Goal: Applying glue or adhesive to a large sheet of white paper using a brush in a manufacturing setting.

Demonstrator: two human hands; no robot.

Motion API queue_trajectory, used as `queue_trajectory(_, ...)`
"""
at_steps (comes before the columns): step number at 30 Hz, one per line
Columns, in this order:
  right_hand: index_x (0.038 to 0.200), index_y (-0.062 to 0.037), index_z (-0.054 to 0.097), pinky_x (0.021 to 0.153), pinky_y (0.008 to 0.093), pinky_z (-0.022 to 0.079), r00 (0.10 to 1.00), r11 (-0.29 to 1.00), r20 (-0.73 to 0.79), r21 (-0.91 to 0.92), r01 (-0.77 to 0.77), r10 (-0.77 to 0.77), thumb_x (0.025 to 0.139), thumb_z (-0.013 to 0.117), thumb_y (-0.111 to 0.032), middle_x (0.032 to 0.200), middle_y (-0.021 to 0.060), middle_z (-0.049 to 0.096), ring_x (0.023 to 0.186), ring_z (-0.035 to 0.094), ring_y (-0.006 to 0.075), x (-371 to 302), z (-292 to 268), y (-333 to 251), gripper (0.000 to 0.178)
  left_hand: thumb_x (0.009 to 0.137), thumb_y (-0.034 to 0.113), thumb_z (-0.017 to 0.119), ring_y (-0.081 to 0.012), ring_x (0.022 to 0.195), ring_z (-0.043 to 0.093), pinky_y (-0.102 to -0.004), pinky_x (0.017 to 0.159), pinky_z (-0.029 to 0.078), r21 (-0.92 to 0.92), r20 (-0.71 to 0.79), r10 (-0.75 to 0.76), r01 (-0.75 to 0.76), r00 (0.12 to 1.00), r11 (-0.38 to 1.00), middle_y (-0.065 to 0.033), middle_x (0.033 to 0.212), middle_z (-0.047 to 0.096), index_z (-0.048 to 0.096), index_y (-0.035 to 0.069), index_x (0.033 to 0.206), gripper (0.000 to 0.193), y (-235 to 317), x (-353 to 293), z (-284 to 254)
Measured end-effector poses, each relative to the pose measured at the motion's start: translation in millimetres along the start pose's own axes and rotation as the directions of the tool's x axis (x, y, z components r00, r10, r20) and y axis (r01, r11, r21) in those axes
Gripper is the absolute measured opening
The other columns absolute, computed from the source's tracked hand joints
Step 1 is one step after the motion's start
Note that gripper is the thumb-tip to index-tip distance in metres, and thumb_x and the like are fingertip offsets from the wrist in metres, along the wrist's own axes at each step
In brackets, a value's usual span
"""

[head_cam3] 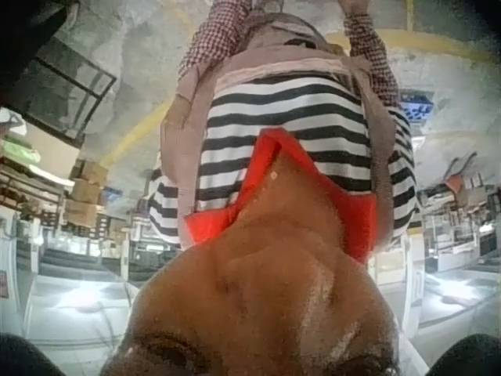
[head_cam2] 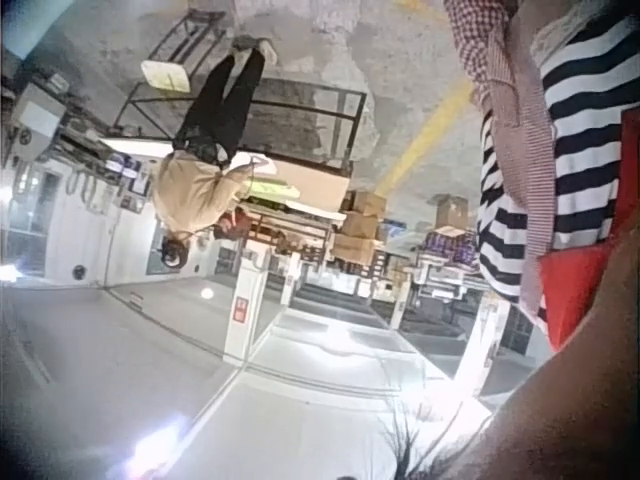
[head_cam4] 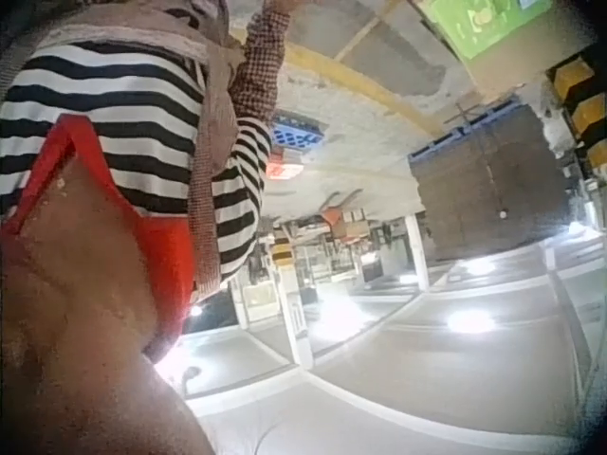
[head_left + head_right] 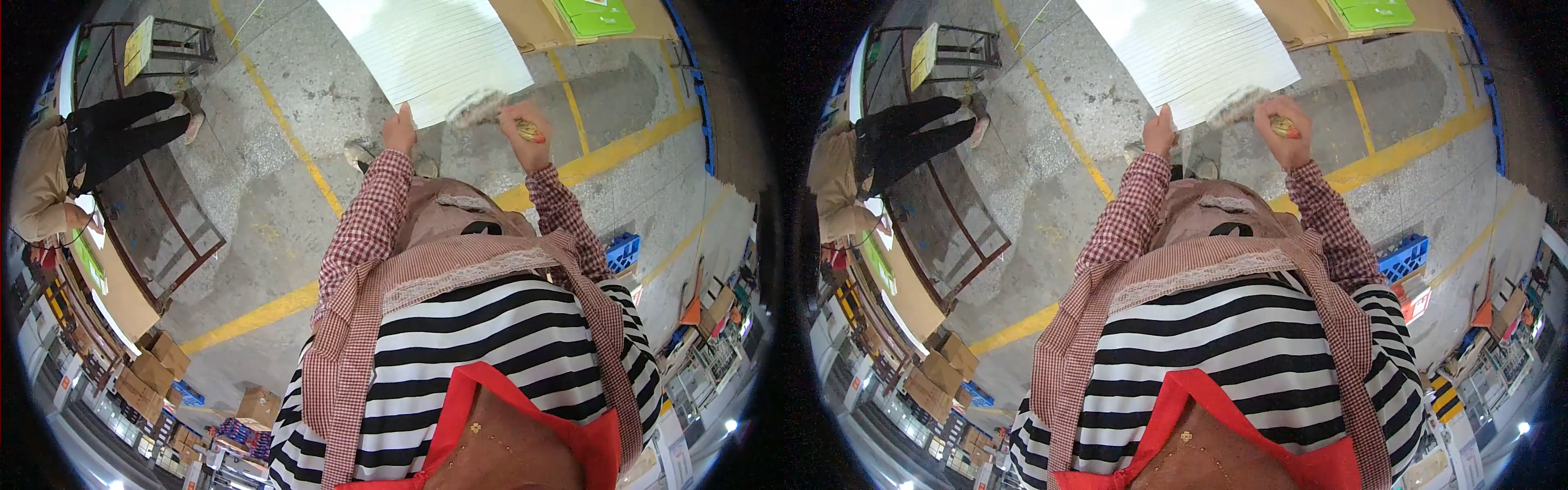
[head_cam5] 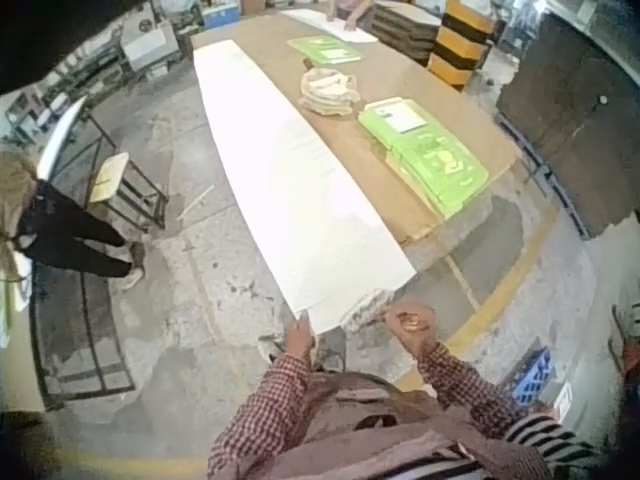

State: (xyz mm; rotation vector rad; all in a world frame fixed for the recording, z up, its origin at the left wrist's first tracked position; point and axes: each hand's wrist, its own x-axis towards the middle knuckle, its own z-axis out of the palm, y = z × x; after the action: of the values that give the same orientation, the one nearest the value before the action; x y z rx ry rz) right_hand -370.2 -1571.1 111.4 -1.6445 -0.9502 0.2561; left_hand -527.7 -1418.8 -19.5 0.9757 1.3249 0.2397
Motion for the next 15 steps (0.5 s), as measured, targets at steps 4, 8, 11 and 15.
queue_trajectory(4, 0.073, 0.0003, 0.058, 0.06, 0.0262, 0.045, 0.992, 0.993, 0.058, -0.021, -0.112, 0.113, 0.077, 0.064, 0.001, 0.075, 0.0064, 0.059, 0.069, 0.055, 0.0134, -18, -20, -1, 0.007, 0.091, 0.045, 0.049, -0.0157, 0.046, 0.048, -0.0317, 0.043, 0.038, 0.065, -0.011, 0.031, -0.03, 0.999, 0.997, -0.0075, 0.058, 0.052, 0.058, -0.004, 0.071, 0.053, 11, -8, -7)
queue_trajectory(8, 0.076, 0.0009, 0.059, 0.058, 0.0237, 0.05, 0.956, 0.935, -0.001, 0.211, -0.285, 0.292, 0.079, 0.062, 0.0, 0.082, 0.0082, 0.06, 0.072, 0.057, 0.0119, -10, -20, -20, 0.005, 0.092, 0.046, 0.047, -0.0155, 0.046, 0.047, -0.0317, 0.042, 0.037, 0.26, -0.042, 0.239, -0.22, 0.97, 0.94, -0.0058, 0.055, 0.05, 0.056, -0.002, 0.066, 0.055, -28, 26, -25)
queue_trajectory(11, 0.079, 0.0024, 0.06, 0.063, 0.0264, 0.055, 0.948, 0.932, 0.021, 0.174, -0.317, 0.318, 0.083, 0.06, -0.004, 0.091, 0.0105, 0.06, 0.077, 0.059, 0.0149, -4, -24, -7, 0.008, 0.092, 0.046, 0.047, -0.0155, 0.046, 0.048, -0.0316, 0.042, 0.037, 0.273, -0.054, 0.26, -0.237, 0.964, 0.932, -0.0056, 0.054, 0.049, 0.055, -0.001, 0.065, 0.055, -29, 26, -21)
queue_trajectory(15, 0.08, 0.0025, 0.06, 0.063, 0.0264, 0.055, 0.966, 0.958, -0.008, 0.131, -0.255, 0.258, 0.084, 0.06, -0.005, 0.092, 0.0108, 0.06, 0.078, 0.059, 0.0157, 13, -21, 12, 0.009, 0.091, 0.046, 0.048, -0.0153, 0.048, 0.049, -0.0308, 0.043, 0.037, 0.19, -0.013, 0.166, -0.161, 0.986, 0.969, -0.0055, 0.058, 0.051, 0.058, -0.002, 0.07, 0.053, -17, 17, -18)
